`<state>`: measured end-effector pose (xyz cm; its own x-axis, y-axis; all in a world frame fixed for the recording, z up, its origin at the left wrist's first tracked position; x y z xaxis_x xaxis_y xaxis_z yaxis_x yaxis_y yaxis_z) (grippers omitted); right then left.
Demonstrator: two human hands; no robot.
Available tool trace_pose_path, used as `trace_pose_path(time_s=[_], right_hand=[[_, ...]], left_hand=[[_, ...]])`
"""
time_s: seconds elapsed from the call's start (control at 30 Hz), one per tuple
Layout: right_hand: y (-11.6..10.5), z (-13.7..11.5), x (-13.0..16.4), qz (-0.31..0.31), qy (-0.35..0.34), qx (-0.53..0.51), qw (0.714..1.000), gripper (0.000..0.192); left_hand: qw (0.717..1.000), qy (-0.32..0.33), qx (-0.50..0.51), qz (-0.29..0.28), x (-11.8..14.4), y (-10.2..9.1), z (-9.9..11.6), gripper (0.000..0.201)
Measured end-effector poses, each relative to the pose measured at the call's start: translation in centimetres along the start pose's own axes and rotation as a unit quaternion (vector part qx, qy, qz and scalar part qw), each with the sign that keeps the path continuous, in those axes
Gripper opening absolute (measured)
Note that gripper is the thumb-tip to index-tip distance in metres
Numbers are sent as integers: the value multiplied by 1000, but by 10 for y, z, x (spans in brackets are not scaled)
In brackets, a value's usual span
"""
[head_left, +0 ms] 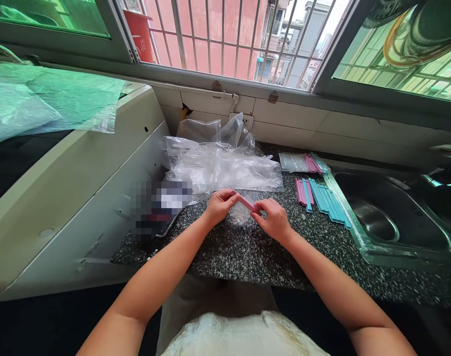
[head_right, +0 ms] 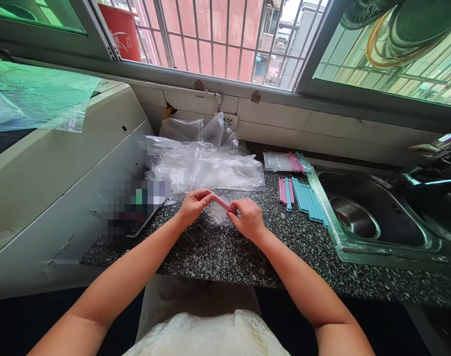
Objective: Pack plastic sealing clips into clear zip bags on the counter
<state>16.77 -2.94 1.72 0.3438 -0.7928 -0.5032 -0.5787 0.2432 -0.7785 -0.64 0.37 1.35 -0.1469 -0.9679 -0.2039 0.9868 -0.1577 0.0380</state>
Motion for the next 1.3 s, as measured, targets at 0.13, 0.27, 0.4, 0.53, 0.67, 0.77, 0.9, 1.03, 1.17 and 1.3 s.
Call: trace_pose_path(time_s=[0.13,0.27,0.4,0.53,0.67,0.77,0.9,1.03,1.17,1.3], right_hand=[[-1,3,0,30,-36,71,996,13],[-5,4,0,37,-49,118,991,22],[-9,4,0,22,-45,152,987,21],[-15,2,-2,-1,-57,168,984,18],[-26,0,-8,11,-79,197,977,20],[-34,1,-12,20,-79,207,975,19],[-43,8,-15,28,-58,206,976,16],[-51,21,-15,28,-39,213,976,16],[-61,38,-15,28,-17,223,974,15],[-70,58,-15,37,12,229,973,14]], left_hand=[[1000,-13,11,9,0,0,-2,37],[1000,-26,0,8,0,0,-3,39],[999,-26,-16,11,2,1,-2,39],[999,-28,-15,15,2,2,1,38],[1000,-27,3,6,-4,5,6,36],[998,-34,44,1,-13,11,11,33],[995,-48,84,5,-26,26,15,31],[993,-69,93,2,-40,49,16,32],[994,-82,67,-6,-54,73,14,31],[996,-87,25,-14,-68,92,13,25]])
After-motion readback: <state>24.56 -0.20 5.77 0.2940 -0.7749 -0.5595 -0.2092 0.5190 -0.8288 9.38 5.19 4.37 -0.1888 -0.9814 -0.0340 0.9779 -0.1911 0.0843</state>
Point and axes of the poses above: each hand's wrist, its own x-axis away from the middle knuckle, its own y-axis out of the palm, z = x × y, the point moved 2 cm from there along -x, towards the middle knuckle
